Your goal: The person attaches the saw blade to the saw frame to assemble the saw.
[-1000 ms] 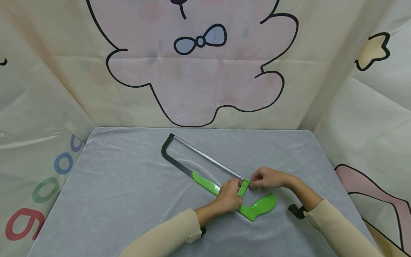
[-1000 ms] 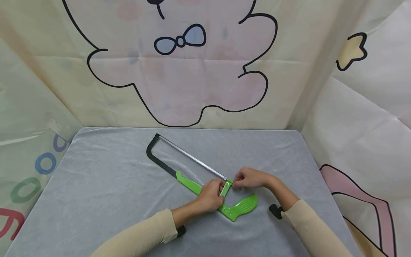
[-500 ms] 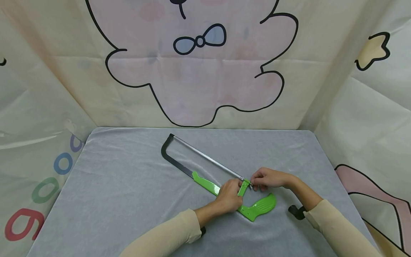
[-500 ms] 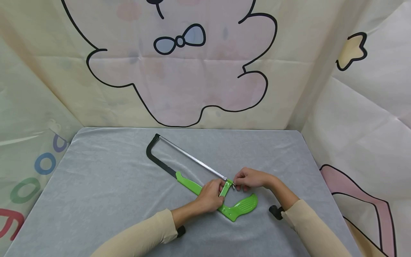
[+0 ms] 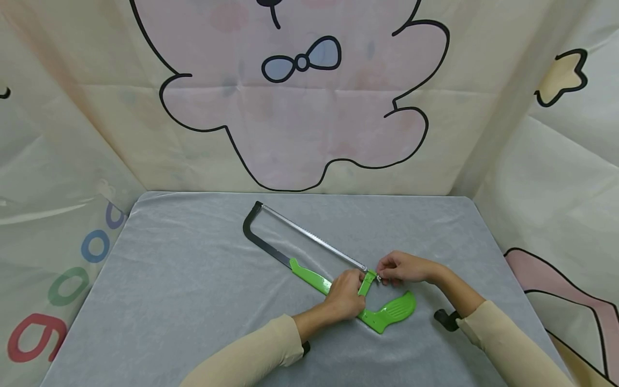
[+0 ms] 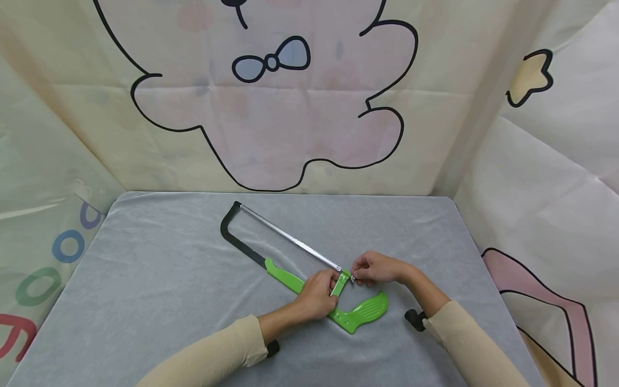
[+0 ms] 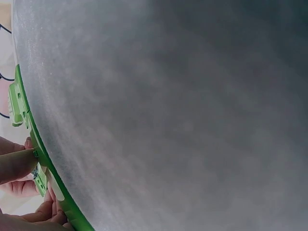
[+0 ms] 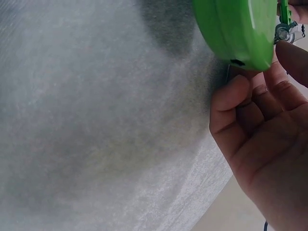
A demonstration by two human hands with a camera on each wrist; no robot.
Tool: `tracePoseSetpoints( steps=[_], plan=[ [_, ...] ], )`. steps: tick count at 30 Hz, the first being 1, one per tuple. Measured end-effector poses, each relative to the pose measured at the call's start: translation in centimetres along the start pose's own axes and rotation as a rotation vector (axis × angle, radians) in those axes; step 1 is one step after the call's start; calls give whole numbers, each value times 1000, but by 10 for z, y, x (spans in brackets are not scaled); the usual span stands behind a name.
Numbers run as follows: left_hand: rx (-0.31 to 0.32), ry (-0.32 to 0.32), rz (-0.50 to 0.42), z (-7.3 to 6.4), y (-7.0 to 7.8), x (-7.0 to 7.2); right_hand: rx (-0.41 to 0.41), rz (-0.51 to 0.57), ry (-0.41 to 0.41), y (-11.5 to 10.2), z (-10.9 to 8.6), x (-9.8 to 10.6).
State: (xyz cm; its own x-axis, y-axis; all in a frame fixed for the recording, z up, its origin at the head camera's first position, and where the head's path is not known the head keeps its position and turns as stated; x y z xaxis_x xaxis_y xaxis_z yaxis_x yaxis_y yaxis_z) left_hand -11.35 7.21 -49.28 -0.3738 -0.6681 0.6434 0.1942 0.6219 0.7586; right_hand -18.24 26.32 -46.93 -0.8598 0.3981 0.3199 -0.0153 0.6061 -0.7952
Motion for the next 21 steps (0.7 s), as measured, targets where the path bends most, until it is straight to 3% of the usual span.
tracePoseSetpoints(
  steps=[12, 21],
  plan=[
    [12, -7, -8, 0, 1, 0, 7, -70, 47, -4, -3, 5],
    [27, -14, -17, 0, 2, 0, 34, -148, 11, -8, -2, 0]
  ],
)
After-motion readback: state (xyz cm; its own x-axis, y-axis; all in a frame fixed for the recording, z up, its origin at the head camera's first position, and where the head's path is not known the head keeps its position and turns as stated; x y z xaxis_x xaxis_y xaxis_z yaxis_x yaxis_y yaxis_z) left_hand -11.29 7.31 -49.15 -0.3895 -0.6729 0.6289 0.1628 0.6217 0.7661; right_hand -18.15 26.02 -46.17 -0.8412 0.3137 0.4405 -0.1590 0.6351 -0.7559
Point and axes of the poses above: each hand's wrist, its own z-axis towards the middle knuckle, its own x-axis out of the back of the hand, y = z × x, the point moved 2 cm from there along z, towards the middle knuckle, and after that the axes turned 5 degrees about -y, right-handed, at the moved point
